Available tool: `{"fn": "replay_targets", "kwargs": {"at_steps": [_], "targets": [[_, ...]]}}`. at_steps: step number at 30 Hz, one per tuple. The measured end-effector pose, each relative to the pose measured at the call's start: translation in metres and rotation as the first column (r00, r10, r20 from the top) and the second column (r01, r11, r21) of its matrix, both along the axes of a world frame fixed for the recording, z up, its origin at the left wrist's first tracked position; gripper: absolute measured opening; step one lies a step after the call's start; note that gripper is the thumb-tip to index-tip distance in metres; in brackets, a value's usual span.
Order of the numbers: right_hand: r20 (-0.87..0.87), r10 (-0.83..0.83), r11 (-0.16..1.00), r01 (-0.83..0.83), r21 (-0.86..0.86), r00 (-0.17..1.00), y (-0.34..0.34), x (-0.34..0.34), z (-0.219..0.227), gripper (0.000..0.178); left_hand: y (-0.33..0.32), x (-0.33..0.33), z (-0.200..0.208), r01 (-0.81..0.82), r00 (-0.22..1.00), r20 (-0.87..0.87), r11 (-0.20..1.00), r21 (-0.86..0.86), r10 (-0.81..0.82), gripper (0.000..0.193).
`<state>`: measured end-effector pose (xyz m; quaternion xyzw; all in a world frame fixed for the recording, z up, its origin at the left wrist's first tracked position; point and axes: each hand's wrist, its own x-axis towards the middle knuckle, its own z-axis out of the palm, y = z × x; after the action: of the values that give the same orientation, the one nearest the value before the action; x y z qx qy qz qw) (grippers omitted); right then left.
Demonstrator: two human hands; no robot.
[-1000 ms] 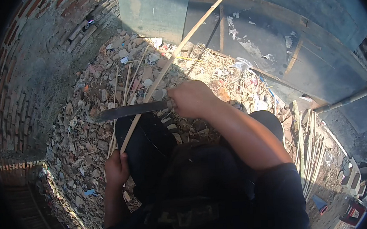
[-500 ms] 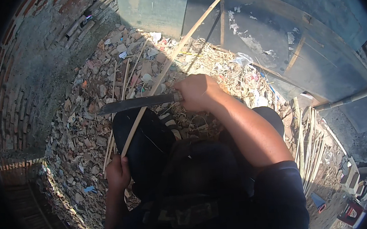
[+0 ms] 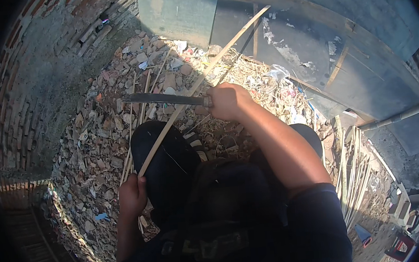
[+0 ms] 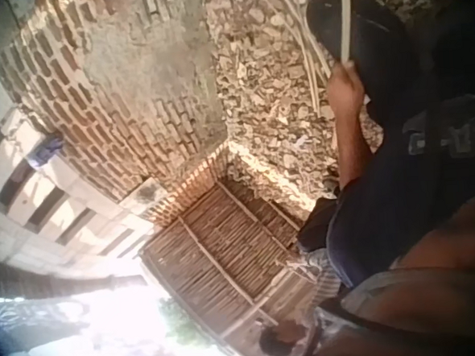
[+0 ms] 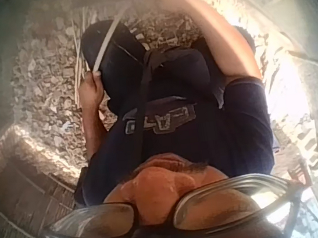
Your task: The person scrapes a thin bamboo strip using a knife.
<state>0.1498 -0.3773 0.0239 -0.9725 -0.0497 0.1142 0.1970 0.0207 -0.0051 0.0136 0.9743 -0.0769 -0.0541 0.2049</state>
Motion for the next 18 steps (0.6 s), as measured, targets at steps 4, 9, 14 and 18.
{"fn": "replay_targets", "kwargs": {"at_steps": [4, 9, 14, 18], "targets": [[0.001, 0.063, 0.994, -0.063, -0.086, 0.998, 0.013, -0.008, 0.009, 0.031, 0.010, 0.000, -0.009, 0.005, 1.000, -0.020, 1.000, -0.009, -0.005, 0.035], [-0.039, 0.022, 0.999, -0.023, -0.029, 0.999, -0.011, 0.005, 0.001, 0.035, 0.000, 0.001, -0.008, -0.019, 1.000, 0.013, 1.000, 0.022, 0.019, 0.036], [-0.007, 0.061, 0.995, -0.062, -0.084, 0.998, 0.009, -0.012, 0.018, 0.034, 0.011, 0.002, -0.010, 0.014, 1.000, 0.002, 0.999, -0.040, -0.014, 0.036], [-0.032, -0.031, 0.999, 0.030, -0.032, 0.999, -0.015, 0.009, 0.007, 0.031, 0.005, -0.002, -0.009, 0.018, 0.999, 0.037, 0.999, -0.038, -0.017, 0.036]]}}
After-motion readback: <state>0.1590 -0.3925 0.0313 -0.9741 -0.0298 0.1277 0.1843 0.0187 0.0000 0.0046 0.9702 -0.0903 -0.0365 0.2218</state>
